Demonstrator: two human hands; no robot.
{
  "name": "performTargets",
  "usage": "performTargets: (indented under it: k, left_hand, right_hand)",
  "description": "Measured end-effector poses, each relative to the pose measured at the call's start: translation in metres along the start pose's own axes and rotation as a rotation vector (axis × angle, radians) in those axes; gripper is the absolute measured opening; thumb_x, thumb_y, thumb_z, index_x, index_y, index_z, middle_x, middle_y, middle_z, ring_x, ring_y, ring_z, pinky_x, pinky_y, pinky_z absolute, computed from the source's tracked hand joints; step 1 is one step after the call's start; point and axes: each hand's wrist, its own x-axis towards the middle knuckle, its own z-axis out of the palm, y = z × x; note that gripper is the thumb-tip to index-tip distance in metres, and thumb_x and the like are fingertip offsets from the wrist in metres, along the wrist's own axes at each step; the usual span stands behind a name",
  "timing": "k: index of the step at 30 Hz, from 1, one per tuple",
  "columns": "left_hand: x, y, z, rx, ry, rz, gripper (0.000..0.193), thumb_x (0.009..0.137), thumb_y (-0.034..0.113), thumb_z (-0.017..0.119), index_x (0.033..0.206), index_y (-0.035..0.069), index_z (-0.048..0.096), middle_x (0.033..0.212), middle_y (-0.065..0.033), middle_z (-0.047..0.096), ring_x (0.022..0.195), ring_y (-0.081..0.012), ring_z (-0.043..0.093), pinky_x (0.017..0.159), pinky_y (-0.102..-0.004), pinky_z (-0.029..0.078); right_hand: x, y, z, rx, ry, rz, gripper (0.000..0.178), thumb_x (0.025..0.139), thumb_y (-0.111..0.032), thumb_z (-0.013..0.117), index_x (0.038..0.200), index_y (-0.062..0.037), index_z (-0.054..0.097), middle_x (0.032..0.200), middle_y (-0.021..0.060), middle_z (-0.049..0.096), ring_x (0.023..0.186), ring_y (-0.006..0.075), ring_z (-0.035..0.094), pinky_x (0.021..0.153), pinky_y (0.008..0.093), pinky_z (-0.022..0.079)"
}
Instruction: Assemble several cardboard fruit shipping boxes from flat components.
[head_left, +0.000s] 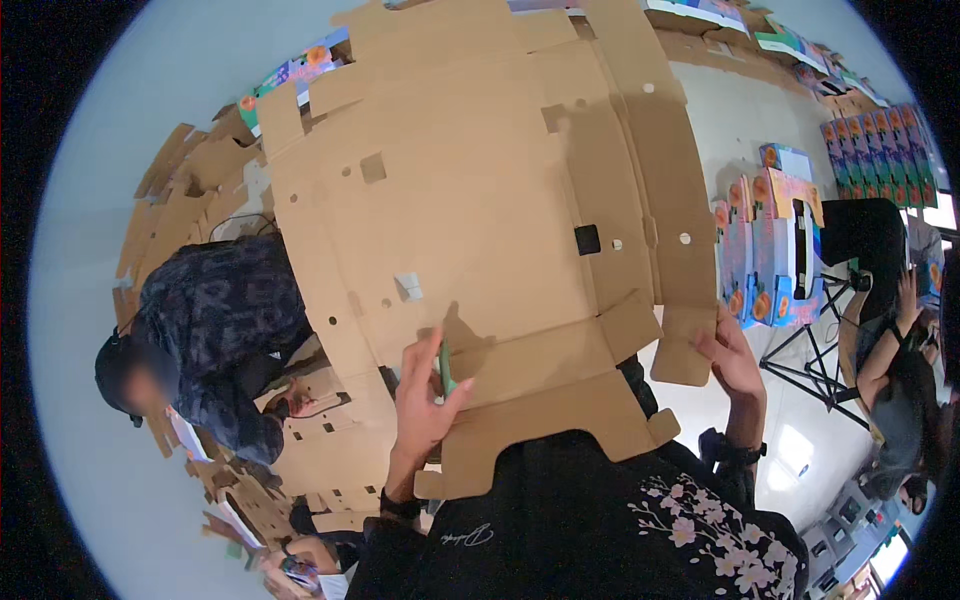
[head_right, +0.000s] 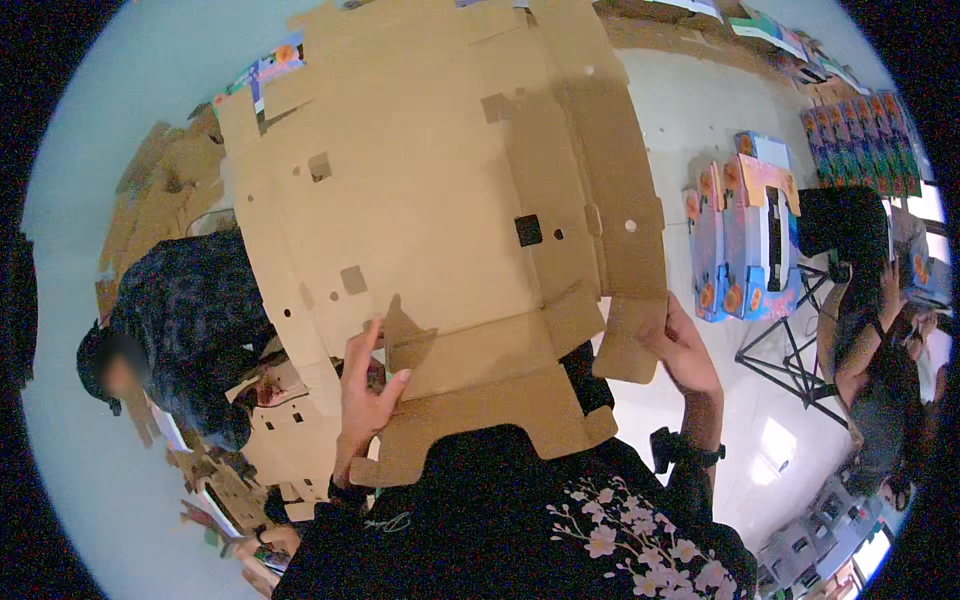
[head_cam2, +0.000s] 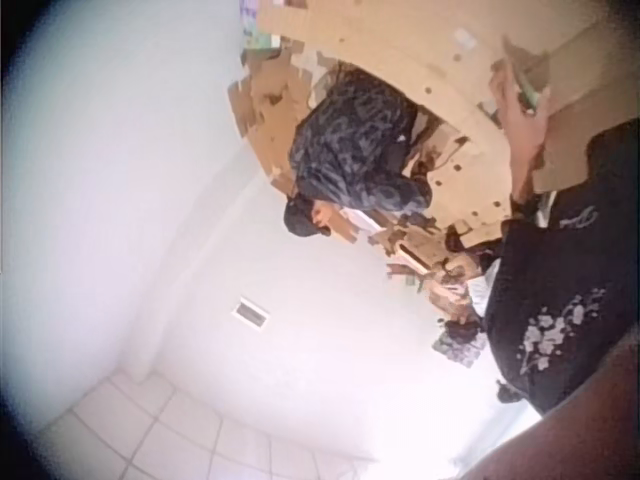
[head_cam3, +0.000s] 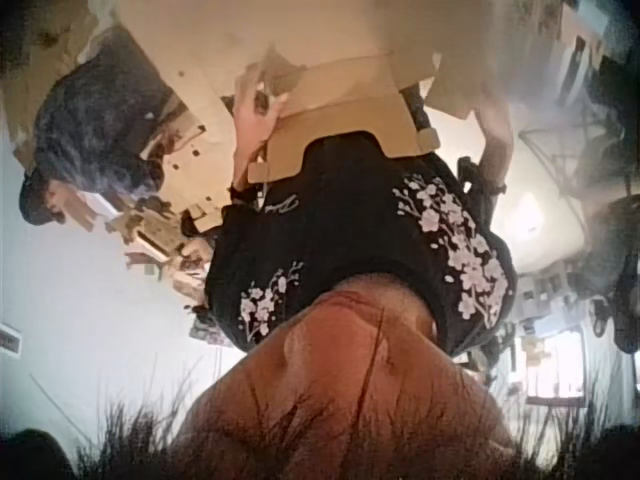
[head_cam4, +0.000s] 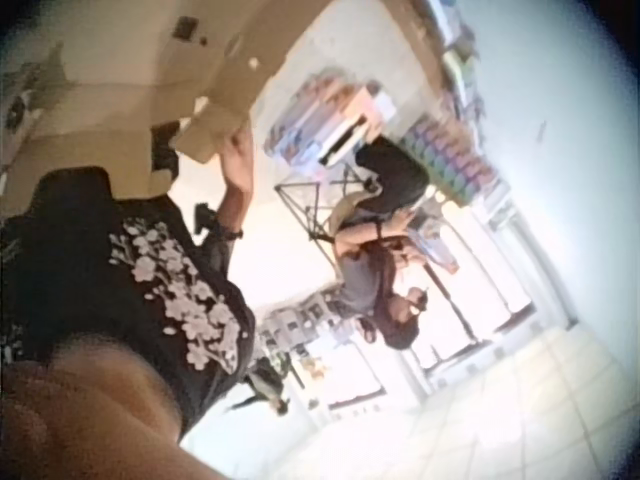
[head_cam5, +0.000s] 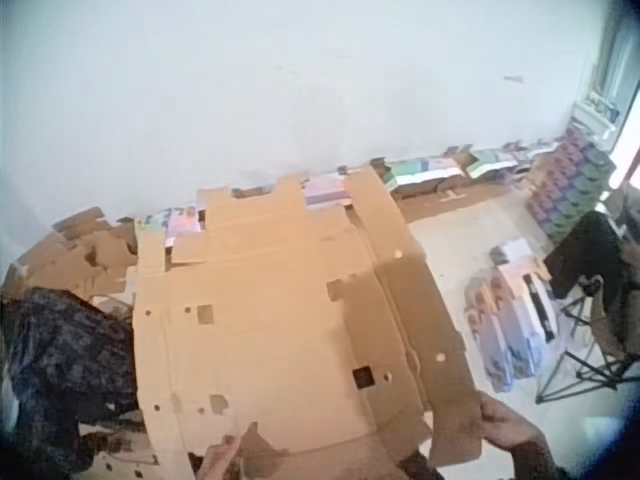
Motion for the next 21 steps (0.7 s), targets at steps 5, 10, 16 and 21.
performTargets:
  k: [5, 10, 16, 21]
  left_hand:
    - [0.004, 0.010, 0.000, 0.043, -0.019, 0.129, 0.070, 0.078, 0.011, 0.078, 0.143, 0.012, 0.052, 0.130, -0.0129, 0.052, 0.103, -0.0256, 0.059, 0.077, -0.0316, 0.051]
    - [0.000, 0.007, -0.004, -0.010, -0.044, 0.040, 0.072, 0.077, 0.009, 0.078, 0.144, 0.013, 0.051, 0.133, -0.0147, 0.051, 0.112, -0.0268, 0.057, 0.081, -0.0320, 0.052]
    - [-0.011, -0.045, -0.043, 0.222, 0.387, 0.091, 0.071, 0.092, 0.028, 0.069, 0.149, 0.002, 0.036, 0.142, -0.0193, 0.045, 0.130, -0.0348, 0.046, 0.102, -0.0412, 0.043]
    - [-0.032, -0.081, -0.077, 0.021, 0.148, -0.471, 0.061, 0.100, 0.031, 0.058, 0.144, -0.004, 0.035, 0.134, -0.0234, 0.052, 0.125, -0.0349, 0.050, 0.107, -0.0437, 0.037]
  right_hand:
    - [-0.008, -0.022, 0.045, 0.241, -0.008, 0.029, 0.078, 0.088, -0.015, 0.069, 0.152, -0.0022, 0.026, 0.148, 0.0132, 0.043, 0.133, 0.0229, 0.047, 0.108, 0.0375, 0.040]
    - [0.011, -0.024, 0.066, -0.127, -0.059, -0.224, 0.082, 0.071, -0.013, 0.088, 0.138, -0.0055, 0.040, 0.134, 0.0090, 0.049, 0.127, 0.0229, 0.050, 0.107, 0.0386, 0.039]
    - [0.027, -0.020, 0.078, -0.582, 0.040, -0.492, 0.106, 0.056, -0.048, 0.093, 0.138, -0.0036, 0.043, 0.132, 0.0150, 0.045, 0.133, 0.0312, 0.040, 0.108, 0.0449, 0.036]
    - [0.039, -0.014, 0.086, -0.811, 0.061, -0.772, 0.131, 0.055, -0.058, 0.089, 0.155, -0.0049, 0.025, 0.152, 0.0216, 0.033, 0.135, 0.0387, 0.036, 0.110, 0.0479, 0.034]
